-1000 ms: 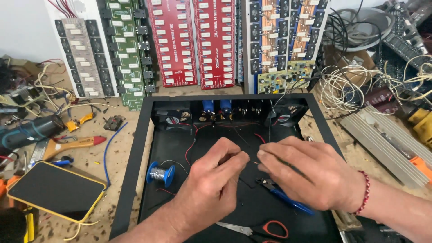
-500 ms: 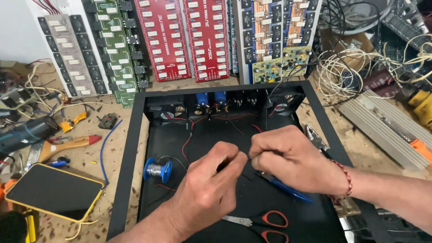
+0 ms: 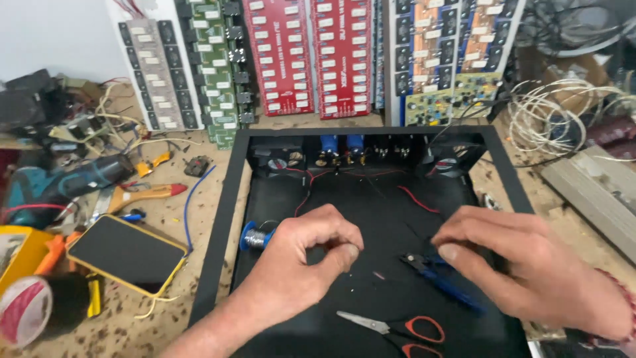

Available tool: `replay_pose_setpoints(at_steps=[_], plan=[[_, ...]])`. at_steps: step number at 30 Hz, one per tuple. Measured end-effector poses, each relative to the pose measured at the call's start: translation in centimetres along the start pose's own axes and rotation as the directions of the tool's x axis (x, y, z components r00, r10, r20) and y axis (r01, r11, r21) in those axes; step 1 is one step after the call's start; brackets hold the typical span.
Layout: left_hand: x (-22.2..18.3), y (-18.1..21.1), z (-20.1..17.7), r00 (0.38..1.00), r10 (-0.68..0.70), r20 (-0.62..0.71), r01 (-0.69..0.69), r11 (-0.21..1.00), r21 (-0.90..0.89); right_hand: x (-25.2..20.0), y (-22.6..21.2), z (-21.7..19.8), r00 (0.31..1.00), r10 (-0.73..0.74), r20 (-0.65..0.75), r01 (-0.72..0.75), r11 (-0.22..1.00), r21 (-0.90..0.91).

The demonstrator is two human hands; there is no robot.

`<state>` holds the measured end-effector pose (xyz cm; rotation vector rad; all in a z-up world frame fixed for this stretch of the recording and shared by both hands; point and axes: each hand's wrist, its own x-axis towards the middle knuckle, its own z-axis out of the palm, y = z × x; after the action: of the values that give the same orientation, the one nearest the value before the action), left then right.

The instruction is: Soldering and connecting wires to terminals inside an electronic enclosure on a repair bench.

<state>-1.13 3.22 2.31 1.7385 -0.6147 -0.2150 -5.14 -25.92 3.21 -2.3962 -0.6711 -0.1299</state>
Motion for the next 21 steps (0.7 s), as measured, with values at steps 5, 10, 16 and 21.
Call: replay_pose_setpoints(at_steps=[5,10,16,21], plan=[[-2.2,-0.2,-0.7,0.918,-0.296,0.265,0.28,0.955,0.097,-1.7,2.0,2.0,0.95,-0.098,0.298,0.194,0.929,-0.315],[-2.1,-0.4,-0.4,0.983,0.032,0.181,-0.094,0.933,0.347,-1.1,1.4,0.3,0.924,-0.37,0.098,0.377,0.836,-0.399],[-2.2,-2.2,-0.1,0.97,-0.053,0.236,-0.076,0.858,0.507,-3.9,2.9,-3.2,0.85,-0.28,0.446,0.414,0.879,-0.235],[-1.1,-3.2,1.8,0.908,0.017,0.418,-0.246,0.83,0.5,-6.1,2.5,-4.5,0.896,-0.21,0.39,0.31,0.926,-0.214]])
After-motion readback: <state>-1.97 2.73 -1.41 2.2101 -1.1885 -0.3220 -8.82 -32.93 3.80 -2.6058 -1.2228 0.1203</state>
